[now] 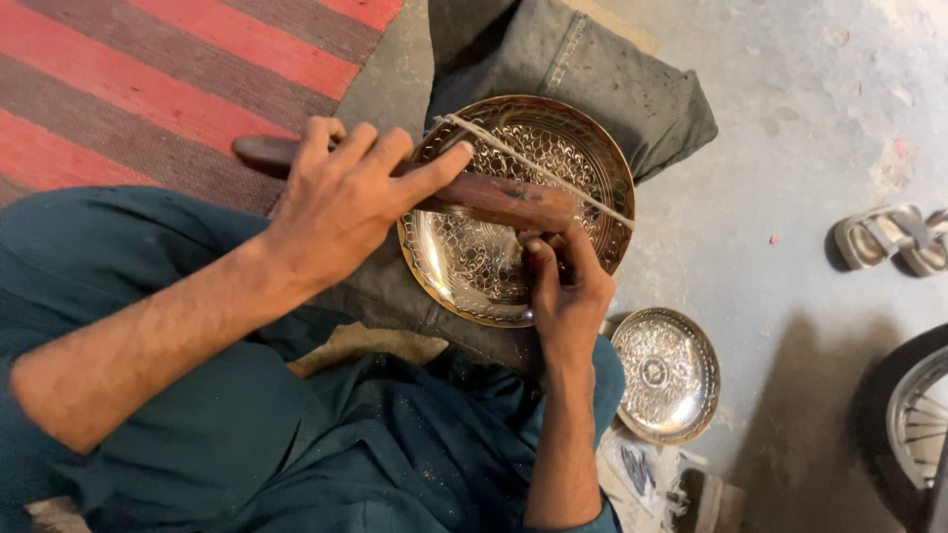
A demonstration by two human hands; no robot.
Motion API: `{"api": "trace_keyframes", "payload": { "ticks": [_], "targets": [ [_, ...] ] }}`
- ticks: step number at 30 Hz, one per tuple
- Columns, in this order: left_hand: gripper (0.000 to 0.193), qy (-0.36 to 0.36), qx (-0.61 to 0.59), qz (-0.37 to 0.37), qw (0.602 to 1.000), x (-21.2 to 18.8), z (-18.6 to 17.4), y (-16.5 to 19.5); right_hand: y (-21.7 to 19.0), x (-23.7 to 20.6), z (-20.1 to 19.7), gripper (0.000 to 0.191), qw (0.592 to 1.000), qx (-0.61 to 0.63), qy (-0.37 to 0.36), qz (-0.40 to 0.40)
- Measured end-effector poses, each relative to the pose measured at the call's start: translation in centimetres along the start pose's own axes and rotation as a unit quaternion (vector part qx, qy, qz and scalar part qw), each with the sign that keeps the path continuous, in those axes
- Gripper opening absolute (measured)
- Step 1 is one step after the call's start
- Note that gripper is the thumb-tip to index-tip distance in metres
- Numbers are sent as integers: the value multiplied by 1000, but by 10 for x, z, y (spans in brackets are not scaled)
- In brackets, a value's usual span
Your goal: The person sits on the floor with an ornate brass plate on a cloth cushion and decorates its surface by hand, holding a small punch against the metal and striking it with a wooden mallet to work the pattern, occasionally repositioning the punch and adjusting a cord laid across the plate.
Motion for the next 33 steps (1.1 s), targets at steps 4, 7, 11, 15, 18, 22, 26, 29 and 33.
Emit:
{"api": "trace_keyframes", "payload": {
  "ticks": [4,7,11,15,18,22,26,29,33],
  "targets": [
    [71,-23,-207,-11,978,3,3,-7,-9,0,-1,26,996,61,9,-61],
    [73,-47,-95,-25,994,7,1,-4,-9,1,-4,24,998,26,29,-44],
    [72,-100,-292,-44,950,12,7,-8,-8,0,-5,22,996,64,52,-39],
    [76,-61,-359,-11,931,16,-1,-12,-6,0,-1,22,994,87,61,-27],
    [67,1,50,18,999,18,-12,-1,-9,0,-1,12,998,19,59,-20],
    [60,33,-108,38,993,14,-14,-9,-8,1,1,19,995,89,18,-46],
    [55,20,-89,21,996,11,-13,-10,-9,3,2,17,991,112,-2,-76],
    [62,-18,-87,2,996,12,-8,-7,-5,0,2,18,995,79,7,-53],
    [70,-48,-61,-25,997,1,-2,-9,-7,-4,-5,20,995,30,60,-71]
  ]
}}
Point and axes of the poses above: each hand's wrist, its own x-axis towards the middle knuckle, its own z-axis out of the palm, y = z × x, the point moved 8 cm from there along x, towards the middle knuckle, and after that the axes turned 15 degrees about -y, right-handed, at the moved point
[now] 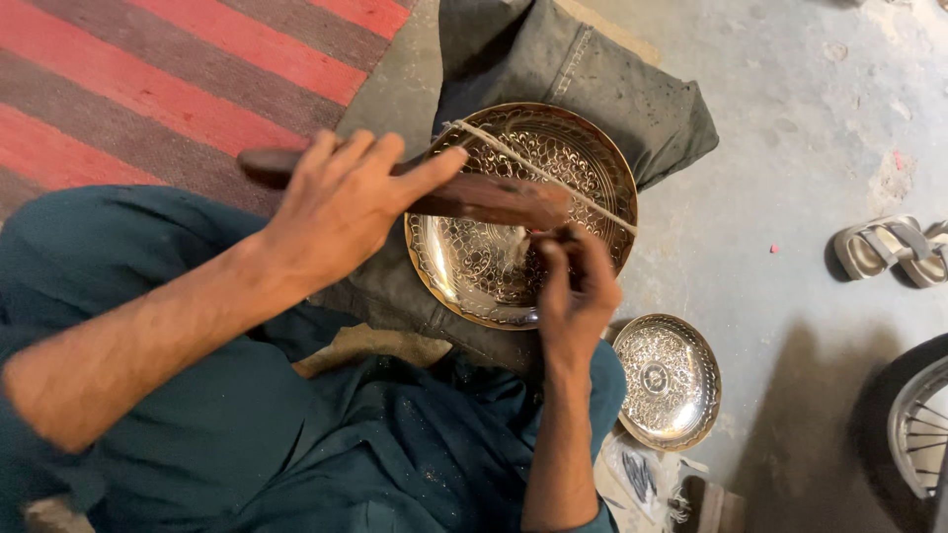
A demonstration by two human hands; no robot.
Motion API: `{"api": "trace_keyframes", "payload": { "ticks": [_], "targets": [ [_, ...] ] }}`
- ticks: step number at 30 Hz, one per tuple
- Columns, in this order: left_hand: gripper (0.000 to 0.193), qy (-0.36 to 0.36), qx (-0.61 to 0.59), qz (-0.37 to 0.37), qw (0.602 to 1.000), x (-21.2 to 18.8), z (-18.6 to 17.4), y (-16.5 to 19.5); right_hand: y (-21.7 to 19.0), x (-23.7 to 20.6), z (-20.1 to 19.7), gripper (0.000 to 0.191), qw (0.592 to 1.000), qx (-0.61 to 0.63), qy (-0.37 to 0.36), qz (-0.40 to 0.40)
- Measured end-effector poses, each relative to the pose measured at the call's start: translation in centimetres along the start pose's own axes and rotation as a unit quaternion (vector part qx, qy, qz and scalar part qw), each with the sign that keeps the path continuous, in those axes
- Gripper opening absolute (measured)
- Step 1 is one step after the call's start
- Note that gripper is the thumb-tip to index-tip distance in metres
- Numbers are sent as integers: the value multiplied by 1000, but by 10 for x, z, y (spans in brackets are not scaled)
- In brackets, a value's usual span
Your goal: The person sits on the floor with an ornate brass plate on a cloth cushion and decorates its surface by hand, holding a small punch against the metal and striking it with a wooden mallet to work the pattern, occasionally repositioning the punch and adjusting a cord laid across the plate.
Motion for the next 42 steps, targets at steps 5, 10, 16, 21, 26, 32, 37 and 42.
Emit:
{"api": "trace_keyframes", "payload": {
  "ticks": [5,10,16,21,26,32,37,42],
  "targets": [
    [80,-40,-352,-22,935,-67,24,-7,40,-22,-50,15,929,303,213,-1],
    [98,-341,-501,-296,738,-182,112,29,94,-36,-90,17,886,366,283,-27],
    [68,-93,-559,-192,801,-165,71,35,168,-40,-73,10,902,290,313,64],
    [37,-48,-383,-235,892,-97,48,13,172,-43,-58,12,922,249,256,152],
    [27,-26,-357,-194,913,-45,46,23,153,-42,-51,15,930,248,207,174],
    [19,27,-421,-177,889,-17,42,11,140,-37,-51,19,936,245,200,152],
    [14,103,-415,-126,895,25,16,-12,128,-26,-44,35,964,179,161,112],
    [13,111,-446,-108,881,31,9,-18,137,-30,-42,29,954,188,178,151]
  ]
}}
Point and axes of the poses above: each hand's wrist, its own x-axis towards the middle knuckle, its own z-axis out of the palm, y = z × x, the point moved 8 cm from there along x, towards the middle knuckle, and after that the axes turned 15 degrees about -y, right-handed, at the moved point
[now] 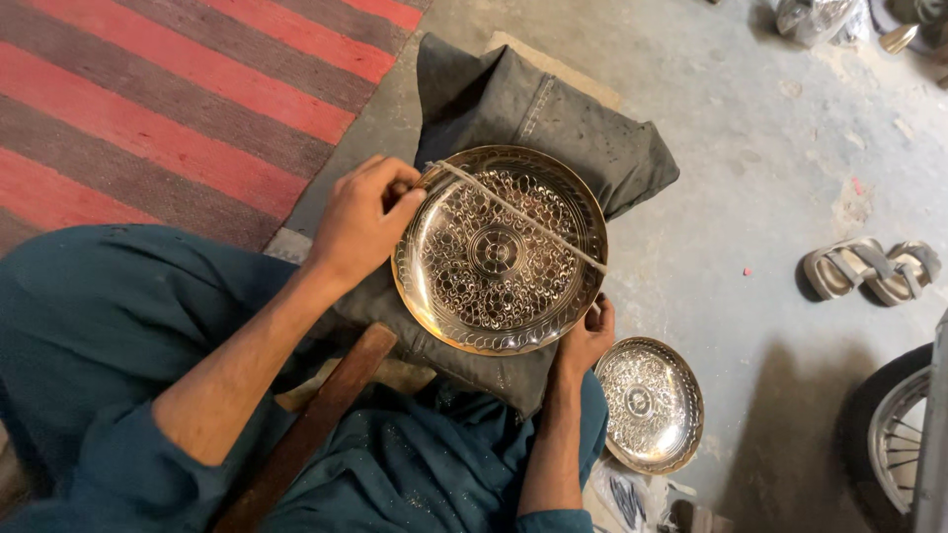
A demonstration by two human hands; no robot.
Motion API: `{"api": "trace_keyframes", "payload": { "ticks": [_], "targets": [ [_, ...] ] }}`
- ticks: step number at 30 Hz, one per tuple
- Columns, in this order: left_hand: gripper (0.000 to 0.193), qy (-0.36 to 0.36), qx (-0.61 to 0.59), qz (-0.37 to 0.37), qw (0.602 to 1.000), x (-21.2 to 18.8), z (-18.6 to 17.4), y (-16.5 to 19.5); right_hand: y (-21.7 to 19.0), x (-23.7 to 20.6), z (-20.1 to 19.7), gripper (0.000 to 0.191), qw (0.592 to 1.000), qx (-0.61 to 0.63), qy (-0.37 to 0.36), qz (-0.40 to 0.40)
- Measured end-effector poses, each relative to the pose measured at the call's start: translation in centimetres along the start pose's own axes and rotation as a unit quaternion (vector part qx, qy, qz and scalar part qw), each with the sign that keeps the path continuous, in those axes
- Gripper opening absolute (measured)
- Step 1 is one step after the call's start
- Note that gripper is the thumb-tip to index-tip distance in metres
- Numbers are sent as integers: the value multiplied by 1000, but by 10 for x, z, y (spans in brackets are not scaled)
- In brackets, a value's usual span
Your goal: The person sits on the floor with an ornate brass plate on a cloth cushion and decorates its surface by hand, holding a small punch against the metal and striking it with a wooden mallet to work the pattern, occasionally repositioning the punch and adjusting a cord laid across the plate.
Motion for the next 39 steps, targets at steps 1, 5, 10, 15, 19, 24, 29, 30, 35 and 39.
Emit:
{"api": "trace_keyframes", "payload": {
  "ticks": [1,5,10,15,19,24,29,30,35,39],
  "targets": [
    [15,4,-10,-4,1000,-6,-3,-2,5,-1,-3,25,1000,10,15,15],
    [23,2,-2,-48,999,-64,-18,-17,11,-4,-10,17,996,81,32,10],
    [37,-95,-56,-187,976,-185,2,-38,-1,-19,-27,26,982,175,66,-12],
    [86,-250,-88,-405,875,-279,45,-75,-59,-50,-14,35,982,183,-27,-42],
    [77,-225,-142,-402,876,-281,42,-70,-96,-57,35,24,990,10,-136,-30],
    [70,-162,-148,-287,932,-241,21,-33,-120,-55,85,17,966,-87,-234,-60],
    [69,-148,-164,-273,936,-214,19,-16,-120,-54,96,18,959,-126,-245,-69],
    [67,-144,-156,-256,943,-207,18,-14,-119,-54,98,19,961,-107,-246,-72],
    [64,-140,-119,-218,958,-181,10,-9,-111,-54,99,22,962,-109,-238,-79],
    [66,-169,-65,-202,963,-157,1,-6,-112,-55,99,22,957,-135,-233,-105]
  ]
}}
Point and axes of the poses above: each hand's wrist, its own x-axis towards the middle knuckle, its own z-axis out of the palm, y = z × x, the point moved 8 cm from there along x, towards the middle knuckle, and after that the axes turned 15 degrees about -y, right-handed, at the moved point
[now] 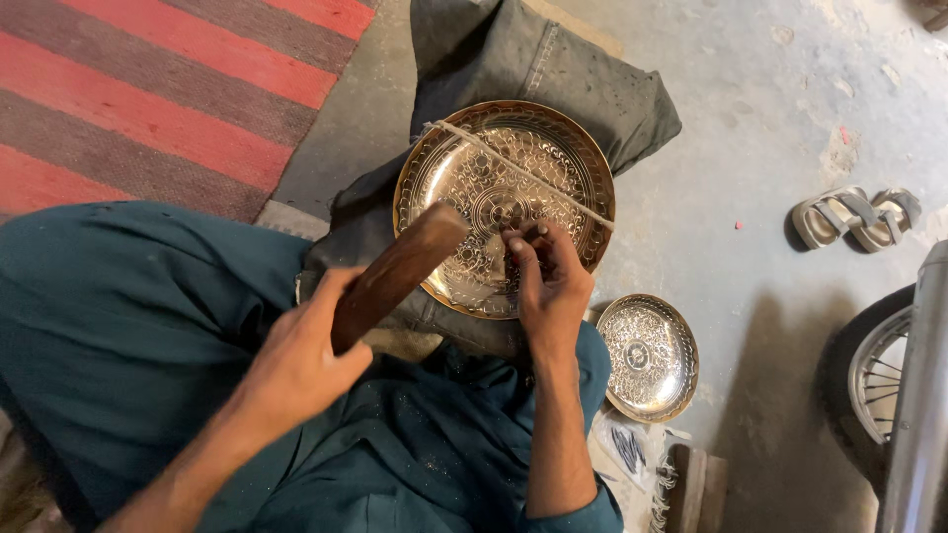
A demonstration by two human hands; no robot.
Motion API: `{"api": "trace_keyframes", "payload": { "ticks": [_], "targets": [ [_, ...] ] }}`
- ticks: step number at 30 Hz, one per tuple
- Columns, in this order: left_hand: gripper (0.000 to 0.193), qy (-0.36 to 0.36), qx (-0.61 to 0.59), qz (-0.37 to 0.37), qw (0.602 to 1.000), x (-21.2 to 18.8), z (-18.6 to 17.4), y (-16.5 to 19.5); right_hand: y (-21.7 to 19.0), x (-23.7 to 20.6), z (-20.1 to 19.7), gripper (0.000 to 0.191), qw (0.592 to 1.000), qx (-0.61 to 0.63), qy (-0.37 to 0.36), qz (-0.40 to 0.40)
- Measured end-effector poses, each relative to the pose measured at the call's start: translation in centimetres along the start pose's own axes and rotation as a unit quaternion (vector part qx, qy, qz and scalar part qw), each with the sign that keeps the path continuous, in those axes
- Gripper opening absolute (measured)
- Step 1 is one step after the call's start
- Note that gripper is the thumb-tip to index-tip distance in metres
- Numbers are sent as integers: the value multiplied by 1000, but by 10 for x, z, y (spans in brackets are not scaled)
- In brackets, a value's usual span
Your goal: The person sits on the floor with an ornate brass plate on a cloth cushion and decorates its surface by hand, holding a small punch against the metal and striking it with a wooden mallet to work the pattern, occasionally repositioning the punch and adjusting a cord laid across the plate.
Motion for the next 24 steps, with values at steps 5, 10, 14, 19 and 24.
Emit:
{"api": "trace_keyframes", "payload": {
  "ticks": [5,10,14,19,24],
  "targets": [
    [66,-13,73,40,996,22,-17,22,0,1,0,24,1000,-18,20,-12],
    [62,-7,194,104,975,45,-29,45,3,0,-1,25,1000,-19,19,7],
    [68,13,265,156,951,59,-36,62,2,0,-1,26,999,-30,25,0],
    [71,61,408,202,888,68,-38,81,3,-1,-3,26,997,-59,42,9],
    [70,71,445,229,863,71,-35,89,3,0,-3,24,998,-54,40,8]
  ]
}}
Point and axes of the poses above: each hand's wrist, its own x-axis towards the middle knuckle, its own z-axis out of the palm, y = z × x, the point moved 8 cm from there along x, towards the middle knuckle, and after that the axes turned 15 degrees about -y, right-handed, at the moved point
